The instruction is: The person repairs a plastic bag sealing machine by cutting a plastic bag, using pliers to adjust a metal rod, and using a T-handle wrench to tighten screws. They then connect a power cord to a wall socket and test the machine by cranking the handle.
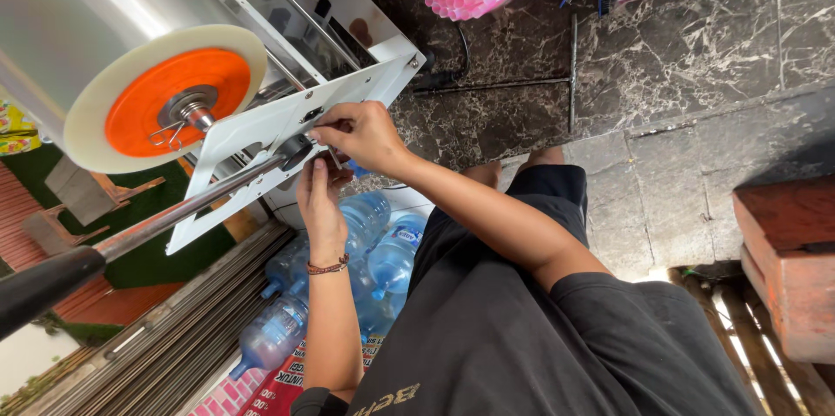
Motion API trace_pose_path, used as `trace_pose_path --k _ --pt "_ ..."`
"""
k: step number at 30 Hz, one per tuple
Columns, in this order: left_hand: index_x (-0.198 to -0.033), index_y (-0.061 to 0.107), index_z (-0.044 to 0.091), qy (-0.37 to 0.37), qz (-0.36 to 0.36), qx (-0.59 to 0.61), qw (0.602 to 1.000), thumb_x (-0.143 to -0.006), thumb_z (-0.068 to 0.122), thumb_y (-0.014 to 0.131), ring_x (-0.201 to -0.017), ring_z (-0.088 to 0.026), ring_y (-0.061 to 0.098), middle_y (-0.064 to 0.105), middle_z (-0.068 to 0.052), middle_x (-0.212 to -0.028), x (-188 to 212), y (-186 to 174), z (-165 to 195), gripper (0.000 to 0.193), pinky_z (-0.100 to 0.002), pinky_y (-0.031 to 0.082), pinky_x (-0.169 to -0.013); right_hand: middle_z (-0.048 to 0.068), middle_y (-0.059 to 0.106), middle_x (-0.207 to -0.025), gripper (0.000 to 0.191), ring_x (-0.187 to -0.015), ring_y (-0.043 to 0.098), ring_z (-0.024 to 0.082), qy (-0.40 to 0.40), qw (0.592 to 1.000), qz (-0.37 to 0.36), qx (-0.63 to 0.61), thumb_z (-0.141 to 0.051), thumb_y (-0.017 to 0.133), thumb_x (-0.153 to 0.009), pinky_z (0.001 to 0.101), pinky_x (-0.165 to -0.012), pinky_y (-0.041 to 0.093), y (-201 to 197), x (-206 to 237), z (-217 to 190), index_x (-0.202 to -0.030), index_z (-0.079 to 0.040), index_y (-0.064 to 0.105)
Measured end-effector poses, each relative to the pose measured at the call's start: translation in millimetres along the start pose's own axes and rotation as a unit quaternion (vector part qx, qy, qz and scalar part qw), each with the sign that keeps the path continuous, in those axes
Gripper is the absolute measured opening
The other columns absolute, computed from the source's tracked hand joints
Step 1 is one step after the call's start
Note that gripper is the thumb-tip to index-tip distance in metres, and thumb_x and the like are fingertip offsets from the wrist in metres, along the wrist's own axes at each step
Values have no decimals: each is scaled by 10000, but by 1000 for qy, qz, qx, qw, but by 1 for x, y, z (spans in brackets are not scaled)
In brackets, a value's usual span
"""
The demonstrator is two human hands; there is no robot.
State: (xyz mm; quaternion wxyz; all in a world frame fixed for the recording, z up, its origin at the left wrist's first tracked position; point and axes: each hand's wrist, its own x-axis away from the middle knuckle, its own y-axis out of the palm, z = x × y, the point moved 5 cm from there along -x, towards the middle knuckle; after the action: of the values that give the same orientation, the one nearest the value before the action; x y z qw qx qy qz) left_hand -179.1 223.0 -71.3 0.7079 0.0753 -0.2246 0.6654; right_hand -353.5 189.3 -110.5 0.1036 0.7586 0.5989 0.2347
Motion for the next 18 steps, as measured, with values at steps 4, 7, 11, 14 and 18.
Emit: trace_pose_path --k 4,7,11,14,18 --pt "-1179 642 -25 -24 -36 63 997 -1080 298 538 -859 -181 651 721 -117 -1016 3 6 2 354 -329 542 -836 75 746 -672 158 -541 648 87 43 998 -47 -10 -130 833 -803 261 -506 523 7 -4 2 -837 18 788" --pt "-1143 663 -28 -35 -53 79 995 -1062 283 552 -884 -188 672 718 -113 -1003 5 11 4 339 -319 535 -791 65 737 -656 149 -524 631 85 62 994 -81 -28 -112 828 -787 254 -482 512 13 -7 3 -815 28 784" --pt "-1047 674 -40 -47 -37 92 994 -1067 207 628 -793 -175 641 696 -100 -934 6 14 4 253 -315 500 -720 62 739 -641 149 -523 647 83 101 991 -90 -9 -113 827 -776 246 -483 536 17 -11 6 -780 30 787" --pt "-991 676 -14 -92 7 176 980 -1054 200 650 -706 -152 607 676 -77 -839 8 14 1 224 -297 457 -640 86 715 -627 222 -496 614 109 148 986 -74 -25 -135 827 -814 272 -457 508 18 -13 10 -736 66 773" --pt "-948 660 24 -127 38 256 958 -1048 230 660 -642 -134 573 644 -46 -753 12 19 0 229 -284 446 -601 78 700 -620 258 -482 637 113 211 976 -33 -40 -201 806 -826 261 -452 527 17 -12 16 -782 49 756"
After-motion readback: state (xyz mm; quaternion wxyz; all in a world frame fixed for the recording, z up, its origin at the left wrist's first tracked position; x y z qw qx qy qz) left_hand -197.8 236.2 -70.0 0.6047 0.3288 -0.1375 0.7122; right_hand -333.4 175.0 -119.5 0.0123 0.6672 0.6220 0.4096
